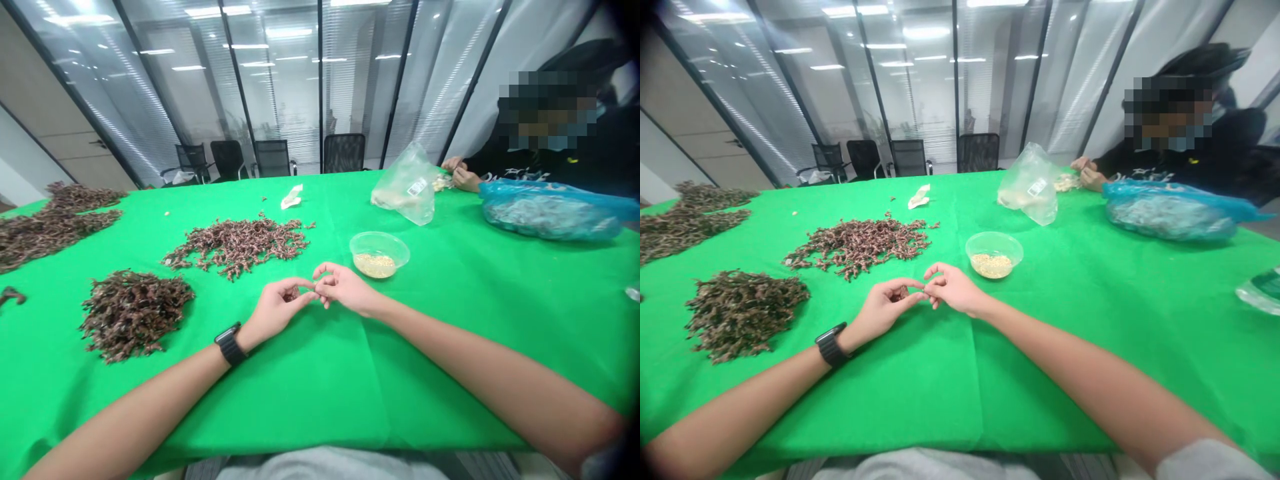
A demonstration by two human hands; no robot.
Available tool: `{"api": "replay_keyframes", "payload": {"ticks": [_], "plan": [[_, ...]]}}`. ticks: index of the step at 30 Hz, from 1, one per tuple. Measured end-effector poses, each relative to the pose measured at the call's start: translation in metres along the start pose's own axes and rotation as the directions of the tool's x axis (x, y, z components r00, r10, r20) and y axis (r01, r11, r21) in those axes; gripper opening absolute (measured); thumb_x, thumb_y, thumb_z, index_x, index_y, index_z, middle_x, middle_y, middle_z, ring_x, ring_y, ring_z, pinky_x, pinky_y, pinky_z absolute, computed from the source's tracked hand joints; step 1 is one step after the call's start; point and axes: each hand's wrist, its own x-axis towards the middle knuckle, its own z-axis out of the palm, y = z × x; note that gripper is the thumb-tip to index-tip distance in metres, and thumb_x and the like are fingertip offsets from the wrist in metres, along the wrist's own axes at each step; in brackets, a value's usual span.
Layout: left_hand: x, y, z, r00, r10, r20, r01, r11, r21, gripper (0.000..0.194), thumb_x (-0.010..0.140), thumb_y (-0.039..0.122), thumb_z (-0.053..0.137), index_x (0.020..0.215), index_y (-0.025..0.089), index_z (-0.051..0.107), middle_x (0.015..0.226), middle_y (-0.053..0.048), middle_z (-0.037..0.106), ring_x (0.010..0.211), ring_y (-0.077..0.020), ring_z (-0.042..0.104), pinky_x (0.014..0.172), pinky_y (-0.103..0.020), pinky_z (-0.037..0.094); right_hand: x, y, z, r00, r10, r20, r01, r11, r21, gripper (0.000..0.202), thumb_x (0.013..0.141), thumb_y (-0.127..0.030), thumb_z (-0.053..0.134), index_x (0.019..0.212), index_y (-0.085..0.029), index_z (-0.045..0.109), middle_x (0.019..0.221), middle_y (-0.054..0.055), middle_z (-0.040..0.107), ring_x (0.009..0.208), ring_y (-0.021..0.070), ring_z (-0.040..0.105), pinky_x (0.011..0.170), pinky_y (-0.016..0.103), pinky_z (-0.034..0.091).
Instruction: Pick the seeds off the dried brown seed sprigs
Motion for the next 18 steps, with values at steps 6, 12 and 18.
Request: {"api": "replay_keyframes", "payload": {"ticks": [6,12,18], "plan": [[-0.0021,-0.003,-0.0003,0.999,-0.016,0.027,0.014,0.997,0.073,0.037,0.087,0.048,0.066,0.097,0.014,0.076,0.056,0.002,0.055,0.051,-0.0083,0.031,0.049,-0.023,0.021,-0.0019,0.0025,0.0036,0.999,0.013,0.046,-0.012,1.0,-0.016,0.04,0.075,-0.037,0.078,0.096,-0.02,0.048,0.064,-0.003,0.069,0.051,0.0113,0.06,0.051,0.024,0.051],[-0.0013,-0.0011,-0.0005,0.997,-0.027,0.067,0.024,0.998,0.055,0.035,0.086,0.048,0.067,0.091,0.015,0.077,0.06,0.0,0.063,0.049,-0.0081,0.033,0.048,-0.023,0.022,-0.0017,0.0063,0.003,0.997,0.049,0.056,-0.049,0.999,-0.001,0.039,0.074,-0.034,0.078,0.094,-0.02,0.048,0.066,-0.002,0.07,0.051,0.0111,0.061,0.051,0.023,0.051],[-0.0014,-0.0014,-0.0003,0.996,-0.019,0.083,0.014,0.998,0.062,0.037,0.089,0.049,0.062,0.089,0.014,0.074,0.062,0.0,0.062,0.05,-0.0085,0.035,0.048,-0.023,0.023,-0.002,0.003,0.0042,0.996,0.087,0.034,-0.089,0.995,0.041,0.039,0.069,-0.034,0.083,0.091,-0.018,0.055,0.067,0.0,0.07,0.052,0.0098,0.06,0.049,0.021,0.05]]}}
